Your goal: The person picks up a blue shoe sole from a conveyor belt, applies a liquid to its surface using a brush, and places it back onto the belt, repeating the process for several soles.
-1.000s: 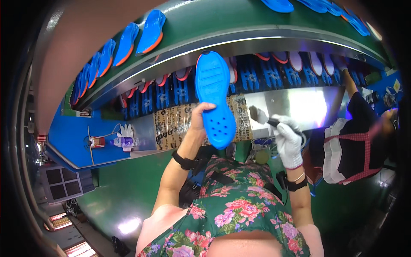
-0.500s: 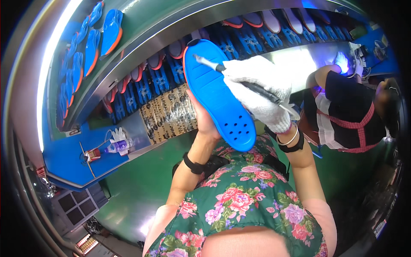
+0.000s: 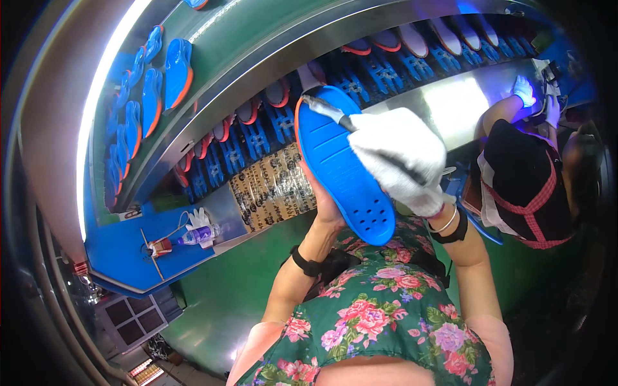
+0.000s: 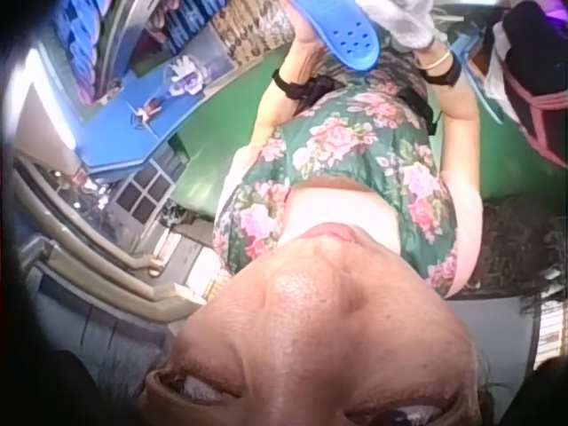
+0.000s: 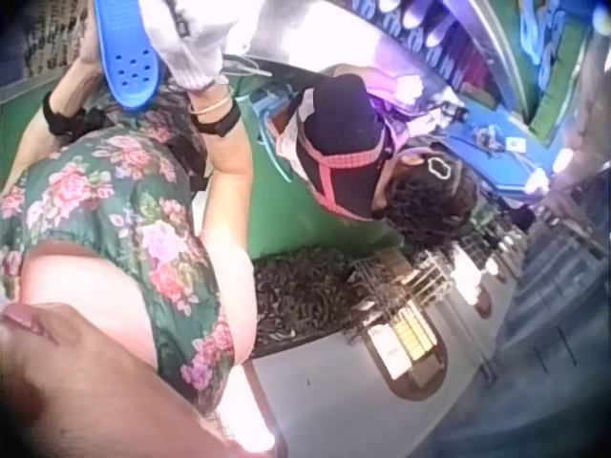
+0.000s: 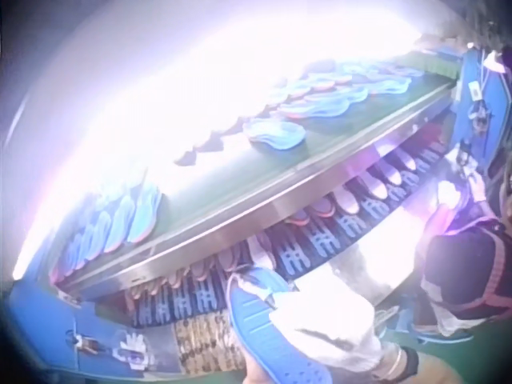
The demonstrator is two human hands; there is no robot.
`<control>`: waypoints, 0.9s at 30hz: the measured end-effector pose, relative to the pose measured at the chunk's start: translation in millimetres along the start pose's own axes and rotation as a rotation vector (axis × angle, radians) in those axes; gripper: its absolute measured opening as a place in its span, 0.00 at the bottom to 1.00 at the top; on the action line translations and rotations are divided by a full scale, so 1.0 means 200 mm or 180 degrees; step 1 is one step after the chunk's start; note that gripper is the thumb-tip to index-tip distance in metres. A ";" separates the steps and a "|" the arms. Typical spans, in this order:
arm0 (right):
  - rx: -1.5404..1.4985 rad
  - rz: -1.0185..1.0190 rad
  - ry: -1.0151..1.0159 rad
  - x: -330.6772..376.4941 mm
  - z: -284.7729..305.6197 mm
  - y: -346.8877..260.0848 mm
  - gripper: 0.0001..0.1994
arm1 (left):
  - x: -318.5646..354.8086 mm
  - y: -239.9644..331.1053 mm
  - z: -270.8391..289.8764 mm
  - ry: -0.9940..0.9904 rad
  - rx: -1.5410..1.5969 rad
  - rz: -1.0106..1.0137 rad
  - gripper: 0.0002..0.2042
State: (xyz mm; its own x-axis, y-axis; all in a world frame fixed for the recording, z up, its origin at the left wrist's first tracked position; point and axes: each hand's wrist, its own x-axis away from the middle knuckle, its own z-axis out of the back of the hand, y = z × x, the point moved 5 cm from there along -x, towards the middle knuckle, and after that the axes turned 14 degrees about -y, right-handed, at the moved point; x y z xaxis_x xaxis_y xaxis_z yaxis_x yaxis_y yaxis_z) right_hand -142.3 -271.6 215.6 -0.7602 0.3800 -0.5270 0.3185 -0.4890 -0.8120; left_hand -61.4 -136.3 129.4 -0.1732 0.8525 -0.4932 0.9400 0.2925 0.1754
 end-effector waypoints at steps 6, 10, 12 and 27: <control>0.0044 0.0792 -0.0854 0.01 -0.07 -0.12 0.14 | 0.15 0.09 0.18 0.0902 0.0011 -0.0354 0.51; -0.0032 0.0355 -0.0269 -0.01 0.02 0.01 0.14 | 0.01 0.12 0.13 0.2329 -0.1932 0.0301 0.51; 0.0598 0.0832 -0.0449 0.03 -0.05 -0.03 0.15 | -0.01 0.15 0.11 0.2391 -0.2346 0.0400 0.50; -0.0583 0.0593 -0.0857 0.12 -0.10 0.02 0.11 | 0.05 0.21 0.24 0.1209 -0.1242 0.0376 0.56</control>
State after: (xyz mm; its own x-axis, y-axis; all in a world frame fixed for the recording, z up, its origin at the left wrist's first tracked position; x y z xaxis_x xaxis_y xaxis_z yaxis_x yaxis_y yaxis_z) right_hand -147.6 -249.7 195.5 -0.7936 0.0659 -0.6048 0.5427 -0.3726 -0.7527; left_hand -9.2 -136.8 91.8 -0.2349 0.9644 -0.1218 0.7935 0.2626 0.5490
